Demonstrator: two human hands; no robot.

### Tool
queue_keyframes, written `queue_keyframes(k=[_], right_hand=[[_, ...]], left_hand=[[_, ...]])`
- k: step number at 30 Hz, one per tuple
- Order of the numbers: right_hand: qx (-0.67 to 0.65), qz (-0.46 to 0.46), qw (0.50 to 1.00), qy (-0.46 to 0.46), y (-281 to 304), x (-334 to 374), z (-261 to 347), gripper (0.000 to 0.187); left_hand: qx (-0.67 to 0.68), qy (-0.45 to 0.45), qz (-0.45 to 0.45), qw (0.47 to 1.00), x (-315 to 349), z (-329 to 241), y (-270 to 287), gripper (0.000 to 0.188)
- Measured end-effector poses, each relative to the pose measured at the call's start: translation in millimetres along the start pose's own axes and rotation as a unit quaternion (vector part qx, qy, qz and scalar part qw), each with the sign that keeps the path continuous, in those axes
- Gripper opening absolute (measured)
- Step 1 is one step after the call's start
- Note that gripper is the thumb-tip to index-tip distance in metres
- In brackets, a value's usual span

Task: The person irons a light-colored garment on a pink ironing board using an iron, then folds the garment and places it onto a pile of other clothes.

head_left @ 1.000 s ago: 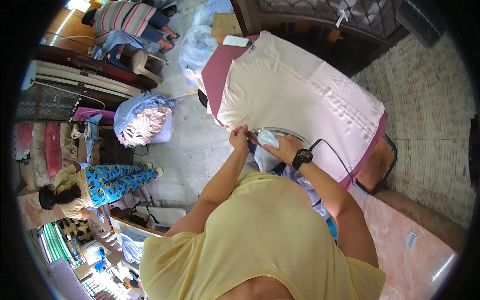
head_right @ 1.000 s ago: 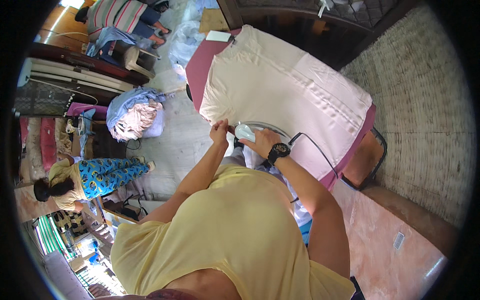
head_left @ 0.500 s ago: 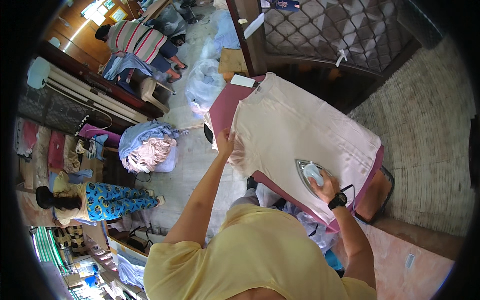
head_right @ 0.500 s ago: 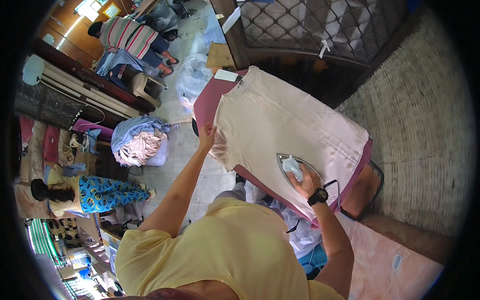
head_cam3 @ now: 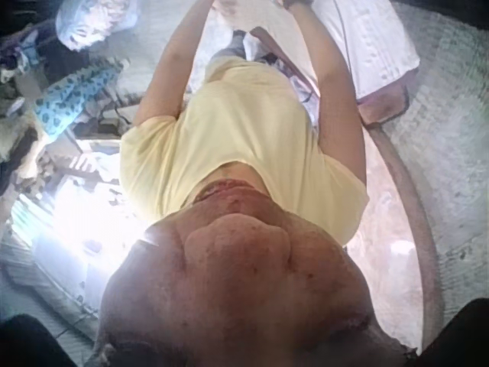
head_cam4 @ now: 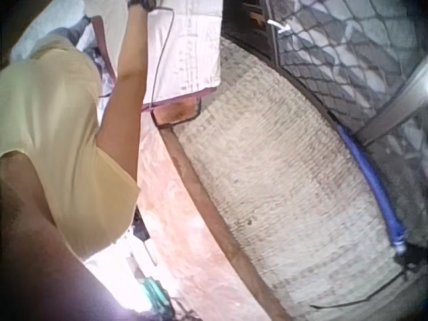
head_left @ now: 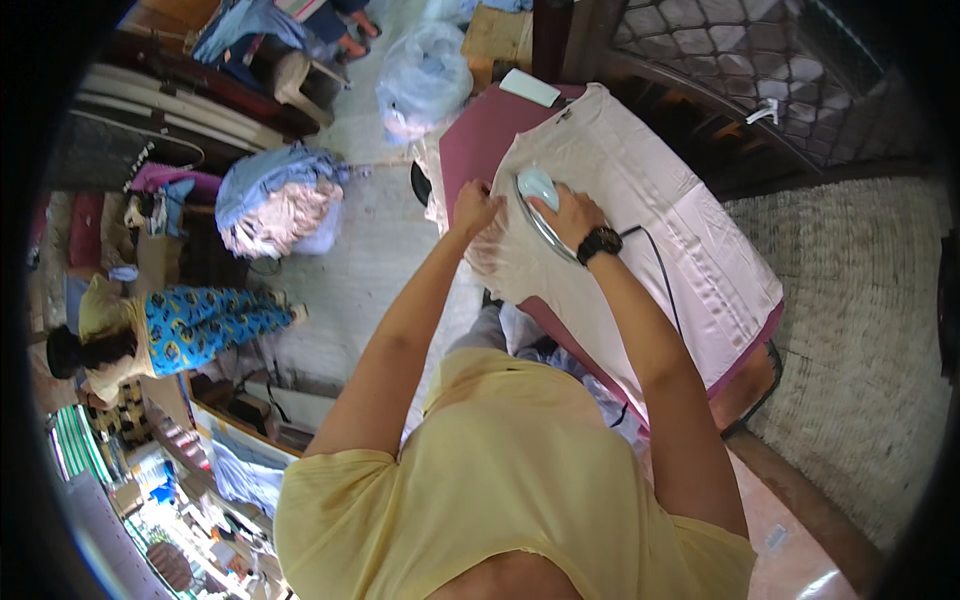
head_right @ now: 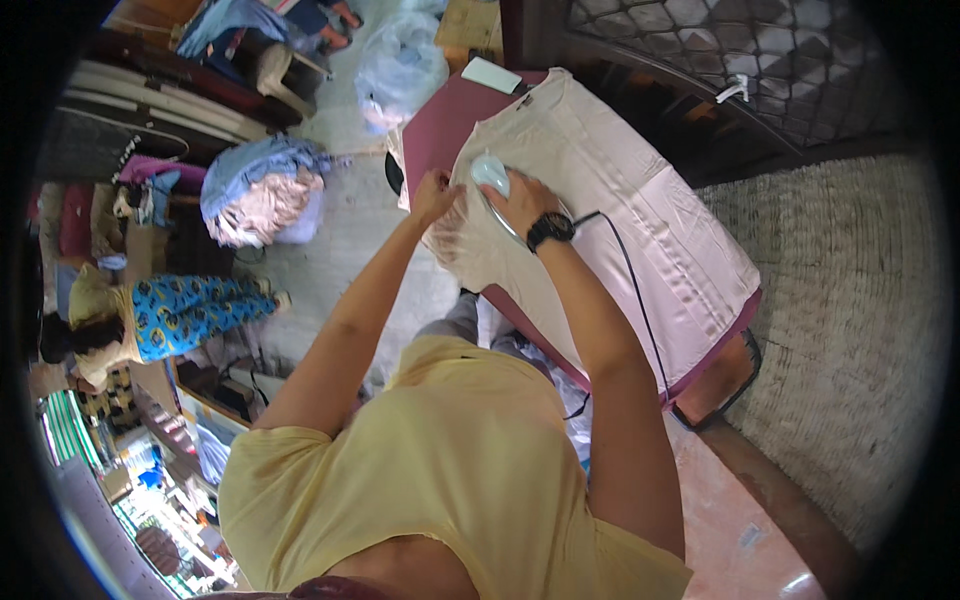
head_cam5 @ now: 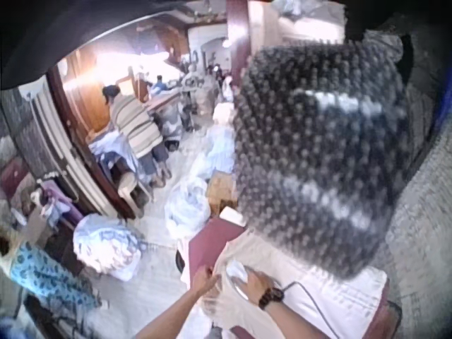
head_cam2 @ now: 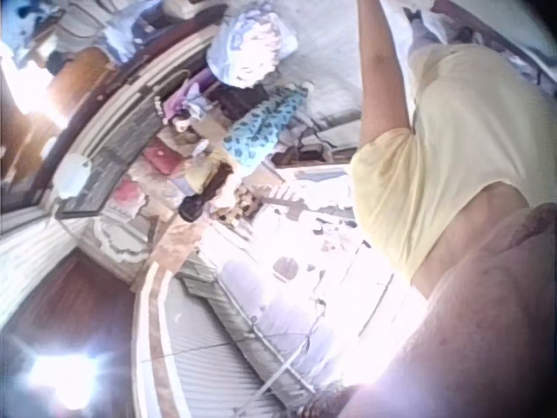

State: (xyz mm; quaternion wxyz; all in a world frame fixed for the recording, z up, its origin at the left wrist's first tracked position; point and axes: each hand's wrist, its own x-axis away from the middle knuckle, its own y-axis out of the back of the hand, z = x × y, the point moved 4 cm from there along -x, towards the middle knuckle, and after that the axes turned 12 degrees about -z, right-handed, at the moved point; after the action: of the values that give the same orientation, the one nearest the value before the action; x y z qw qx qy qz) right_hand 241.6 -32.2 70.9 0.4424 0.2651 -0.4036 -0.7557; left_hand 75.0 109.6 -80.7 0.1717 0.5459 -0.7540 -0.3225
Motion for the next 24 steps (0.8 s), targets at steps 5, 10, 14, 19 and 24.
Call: queue_keyframes(k=[5, 10, 14, 19, 24], right_hand=[[0.010, 0.037, 0.999, -0.020, -12, -10, 2, 0.060], [0.004, 0.031, 0.999, 0.003, -24, -43, 23, 0.060], [0.016, 0.031, 0.999, -0.005, -34, -35, 15, 0.064], [-0.029, 0.036, 0.999, -0.027, -36, -42, 18, 0.059], [-0.014, 0.006, 0.998, -0.065, -28, -3, -15, 0.065]], left_hand=[[0.072, 0.084, -0.003, 0.994, -11, 14, 2, 0.034], [0.248, 0.165, 0.040, 0.954, -14, 21, 0, 0.023], [0.262, 0.229, 0.031, 0.937, -15, 33, -2, 0.025], [0.301, 0.198, 0.031, 0.933, -19, 43, 0, 0.029], [0.116, 0.088, -0.116, 0.983, -10, 16, -10, 0.026]])
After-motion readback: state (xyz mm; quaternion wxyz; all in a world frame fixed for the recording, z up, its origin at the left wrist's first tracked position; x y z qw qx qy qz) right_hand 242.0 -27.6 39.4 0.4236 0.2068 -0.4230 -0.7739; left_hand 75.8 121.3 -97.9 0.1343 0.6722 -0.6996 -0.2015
